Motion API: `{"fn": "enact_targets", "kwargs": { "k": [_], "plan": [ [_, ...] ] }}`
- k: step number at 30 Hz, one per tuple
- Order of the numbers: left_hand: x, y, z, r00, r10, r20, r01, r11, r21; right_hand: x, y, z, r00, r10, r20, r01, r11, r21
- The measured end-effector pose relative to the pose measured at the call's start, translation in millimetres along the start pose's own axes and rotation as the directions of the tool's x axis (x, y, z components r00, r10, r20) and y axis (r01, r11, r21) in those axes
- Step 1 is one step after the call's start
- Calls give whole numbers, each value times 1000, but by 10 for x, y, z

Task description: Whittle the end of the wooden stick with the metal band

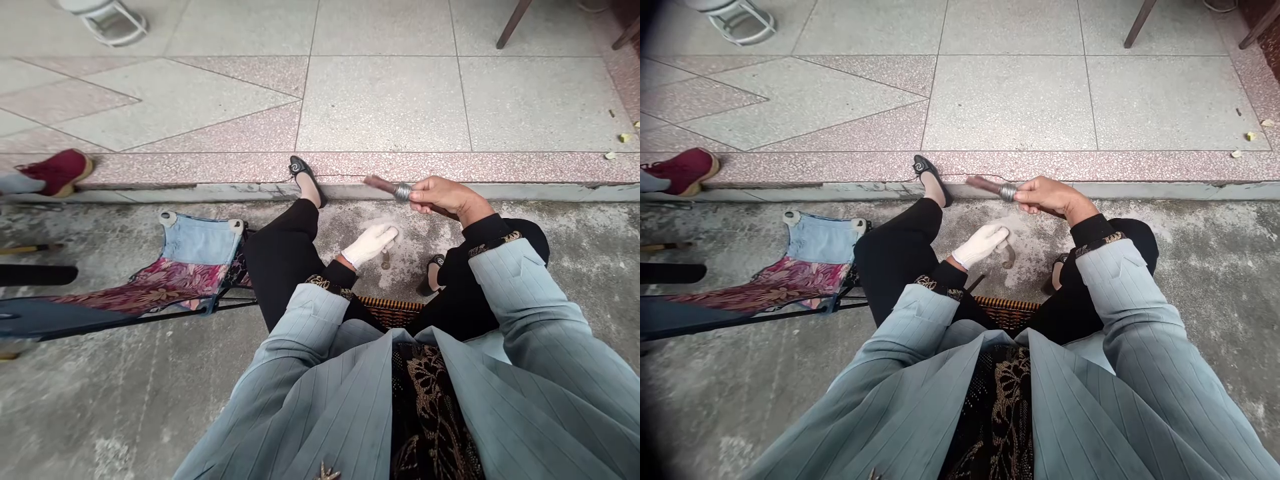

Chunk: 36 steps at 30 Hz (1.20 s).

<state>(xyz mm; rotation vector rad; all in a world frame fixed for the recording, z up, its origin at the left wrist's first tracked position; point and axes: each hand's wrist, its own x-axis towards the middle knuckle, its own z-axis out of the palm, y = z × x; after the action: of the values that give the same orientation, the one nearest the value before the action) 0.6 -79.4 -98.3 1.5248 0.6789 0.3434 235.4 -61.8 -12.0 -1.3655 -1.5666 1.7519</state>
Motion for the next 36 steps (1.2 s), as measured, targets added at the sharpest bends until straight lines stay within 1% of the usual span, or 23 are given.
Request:
{"fn": "enact_targets", "kwargs": {
  "k": [2,4,6,7,9,11,13,15,16,17,18,19,21,22,23,24,25,27,28,30,32,34,36],
  "plan": [
    [-4,39,29,1000,-6,19,5,996,89,40,24,16,984,53,-172,-46,998,41],
    [-7,73,35,999,5,36,-11,983,184,100,54,32,953,119,-280,-122,992,7],
    [-5,85,30,999,10,54,-24,960,277,159,75,48,921,163,-353,-214,970,-111],
    [-1,80,26,998,2,57,-20,946,323,185,82,61,908,180,-377,-275,937,-214],
    [8,54,22,999,-15,45,-5,916,400,228,94,106,893,200,-403,-388,795,-466],
    [16,22,15,1000,-11,25,-2,888,459,261,114,176,891,228,-393,-447,592,-671],
    [17,0,-2,1000,8,8,-11,867,499,281,145,249,897,282,-339,-435,440,-786],
    [7,-3,-33,1000,25,6,-25,863,505,279,177,294,902,357,-243,-376,372,-849],
    [-1,1,-52,999,34,4,-32,870,491,269,189,301,899,404,-169,-333,382,-862],
    [-8,6,-71,999,40,2,-36,882,470,253,195,297,887,456,-77,-293,425,-856],
    [-15,11,-87,999,43,1,-39,896,442,231,195,284,866,498,31,-259,502,-825],
    [-20,14,-98,999,41,-8,-34,914,404,206,188,263,839,520,161,-233,609,-758],
    [-19,9,-100,999,22,-38,-9,955,295,151,156,206,798,451,401,-187,816,-546],
    [-14,2,-90,998,11,-54,1,975,223,124,136,172,796,381,471,-162,883,-441],
    [-7,-7,-76,998,5,-69,5,990,142,101,115,137,814,300,498,-131,929,-347],
    [0,-15,-58,997,1,-83,4,998,61,81,98,101,849,217,481,-98,961,-260],
    [6,-21,-39,996,0,-94,-1,1000,-9,67,86,66,898,137,419,-70,983,-171],
    [11,-20,-8,996,2,-94,-9,997,-74,57,81,7,984,-12,178,3,999,47],
    [9,-12,2,996,4,-86,-9,998,-67,62,86,-13,998,-50,36,44,988,150],
    [1,18,12,998,14,-57,-14,1000,-1,90,104,-28,981,-21,-194,69,968,243],
    [-7,54,13,999,29,-20,-27,995,96,134,121,-12,947,73,-312,-15,983,184],
    [-7,78,14,999,48,22,-51,976,211,182,128,24,917,161,-364,-163,986,26],
    [2,74,17,997,58,57,-74,940,332,222,123,62,901,203,-384,-300,930,-212]
  ]
}}
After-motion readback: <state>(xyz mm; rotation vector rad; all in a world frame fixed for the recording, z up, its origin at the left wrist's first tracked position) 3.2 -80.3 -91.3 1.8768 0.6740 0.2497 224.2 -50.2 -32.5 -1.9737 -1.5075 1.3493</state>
